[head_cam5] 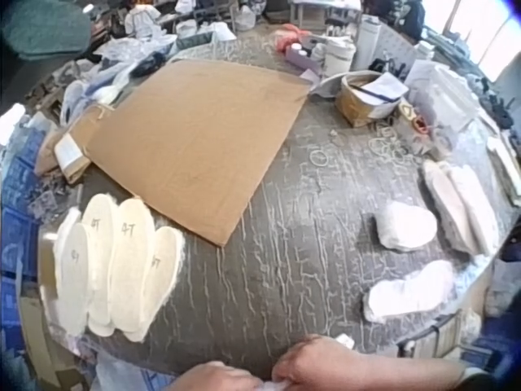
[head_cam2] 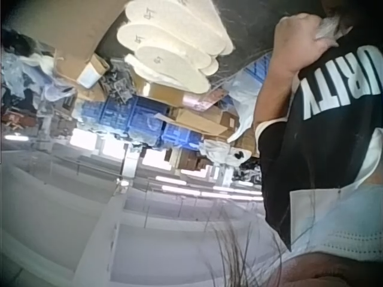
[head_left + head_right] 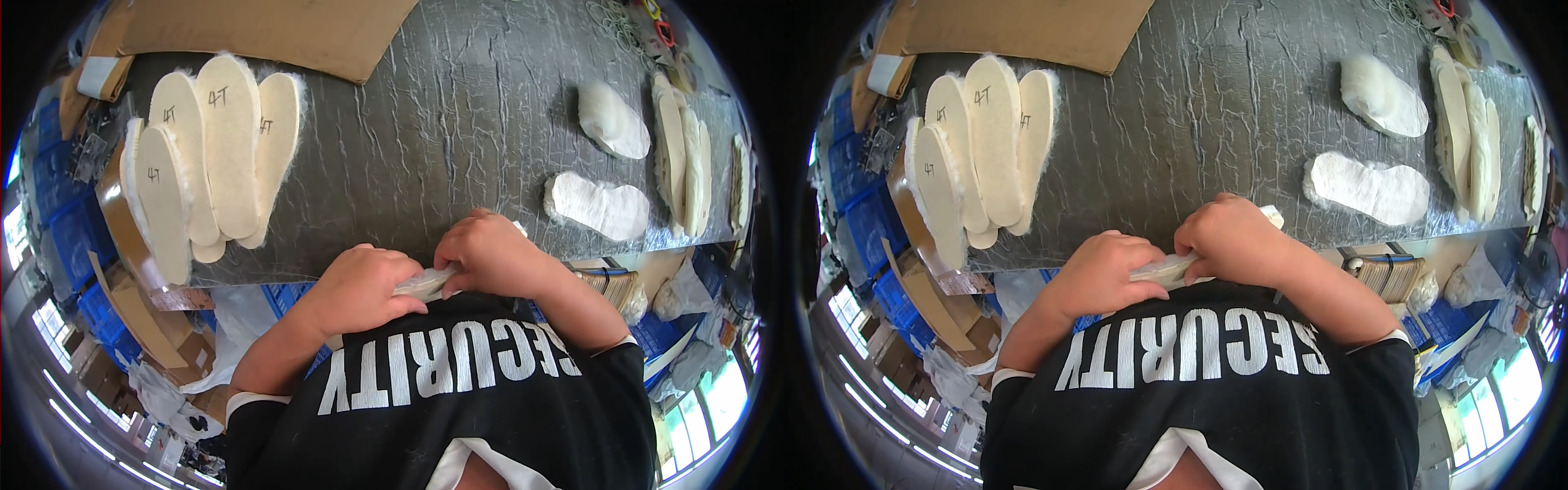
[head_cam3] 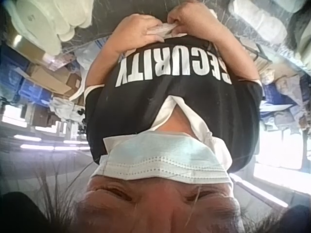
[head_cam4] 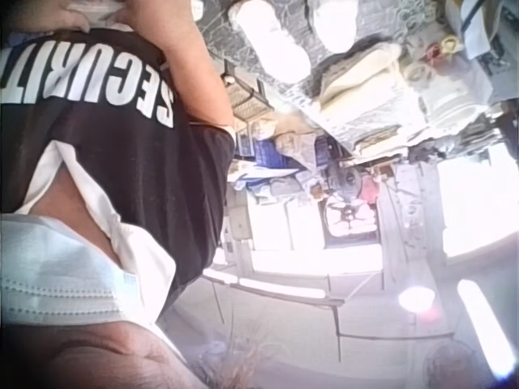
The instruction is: Assembling shoe insoles by lining the bases with fuzzy material.
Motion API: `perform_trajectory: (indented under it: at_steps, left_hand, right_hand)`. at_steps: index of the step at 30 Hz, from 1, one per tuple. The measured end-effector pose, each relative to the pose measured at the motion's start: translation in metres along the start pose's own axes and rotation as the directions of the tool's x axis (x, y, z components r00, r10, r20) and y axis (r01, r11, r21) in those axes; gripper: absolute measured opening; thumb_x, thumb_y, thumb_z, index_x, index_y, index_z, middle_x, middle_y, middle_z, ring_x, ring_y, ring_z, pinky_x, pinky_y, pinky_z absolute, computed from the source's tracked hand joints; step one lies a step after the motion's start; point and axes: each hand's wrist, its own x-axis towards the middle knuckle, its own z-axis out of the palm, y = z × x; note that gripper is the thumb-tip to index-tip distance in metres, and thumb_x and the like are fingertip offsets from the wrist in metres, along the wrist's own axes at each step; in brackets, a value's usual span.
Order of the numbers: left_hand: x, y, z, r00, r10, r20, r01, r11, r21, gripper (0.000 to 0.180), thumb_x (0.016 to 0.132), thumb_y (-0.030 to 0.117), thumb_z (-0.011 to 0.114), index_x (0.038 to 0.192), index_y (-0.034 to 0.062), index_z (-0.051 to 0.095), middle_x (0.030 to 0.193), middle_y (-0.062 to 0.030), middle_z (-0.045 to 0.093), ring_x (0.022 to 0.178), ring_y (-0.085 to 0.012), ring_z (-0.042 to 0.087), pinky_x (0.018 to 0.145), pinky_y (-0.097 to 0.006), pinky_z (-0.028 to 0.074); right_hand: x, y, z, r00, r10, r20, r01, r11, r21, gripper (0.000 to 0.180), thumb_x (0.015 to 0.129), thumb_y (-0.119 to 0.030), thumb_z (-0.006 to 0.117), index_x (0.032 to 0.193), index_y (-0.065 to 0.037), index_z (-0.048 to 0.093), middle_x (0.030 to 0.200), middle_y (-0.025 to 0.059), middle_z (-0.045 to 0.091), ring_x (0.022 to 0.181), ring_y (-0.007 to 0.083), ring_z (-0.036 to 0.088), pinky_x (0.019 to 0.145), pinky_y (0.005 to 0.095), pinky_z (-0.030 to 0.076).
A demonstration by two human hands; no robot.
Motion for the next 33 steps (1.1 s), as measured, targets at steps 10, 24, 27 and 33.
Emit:
perform_trajectory:
  at_steps: [10, 24, 27, 33]
  left_hand:
    - [0.011, -0.011, 0.01, 0.995, 0.076, 0.066, -0.082, 0.992, 0.098, 0.026, 0.08, 0.03, 0.067, 0.073, 0.0054, 0.063, 0.072, -0.0087, 0.064, 0.071, -0.0286, 0.061, 0.071, -0.038, 0.043]
    - [0.009, -0.018, 0.016, 0.997, 0.076, 0.003, -0.076, 0.995, -0.066, 0.029, 0.076, 0.033, 0.071, 0.071, 0.0052, 0.064, 0.067, -0.0114, 0.061, 0.067, -0.031, 0.06, 0.072, -0.038, 0.044]
    - [0.003, -0.032, 0.01, 0.988, -0.143, 0.058, 0.153, 0.857, -0.493, 0.063, 0.073, 0.047, 0.075, 0.113, 0.0015, 0.058, 0.094, -0.0125, 0.065, 0.088, -0.0218, 0.062, 0.085, -0.034, 0.045]
    - [-0.012, -0.028, -0.012, 0.75, 0.146, -0.645, -0.272, 0.957, -0.099, 0.079, 0.058, 0.042, 0.087, 0.121, 0.008, 0.054, 0.135, -0.014, 0.047, 0.126, -0.0318, 0.042, 0.102, -0.04, 0.037]
  right_hand:
    - [0.002, 0.003, 0.01, 0.994, -0.108, -0.021, 0.108, 0.994, 0.003, 0.026, 0.067, -0.033, 0.076, 0.078, -0.011, 0.069, 0.076, 0.0039, 0.065, 0.082, 0.0255, 0.064, 0.077, 0.0386, 0.047]
    - [0.001, 0.004, 0.024, 0.985, -0.168, 0.025, 0.169, 0.985, -0.036, 0.022, 0.075, -0.032, 0.071, 0.076, -0.01, 0.066, 0.077, 0.0018, 0.063, 0.083, 0.0235, 0.062, 0.081, 0.0396, 0.043]
    - [0.004, 0.016, 0.022, 0.996, -0.077, -0.04, 0.082, 0.986, 0.146, 0.023, 0.081, -0.029, 0.068, 0.075, -0.007, 0.066, 0.072, 0.008, 0.063, 0.07, 0.026, 0.061, 0.068, 0.0384, 0.045]
    - [0.011, 0.038, 0.013, 0.881, 0.413, 0.233, -0.383, 0.33, 0.863, 0.034, 0.096, -0.028, 0.054, 0.105, 0.002, 0.067, 0.078, 0.0025, 0.066, 0.062, 0.0072, 0.055, 0.057, 0.0252, 0.046]
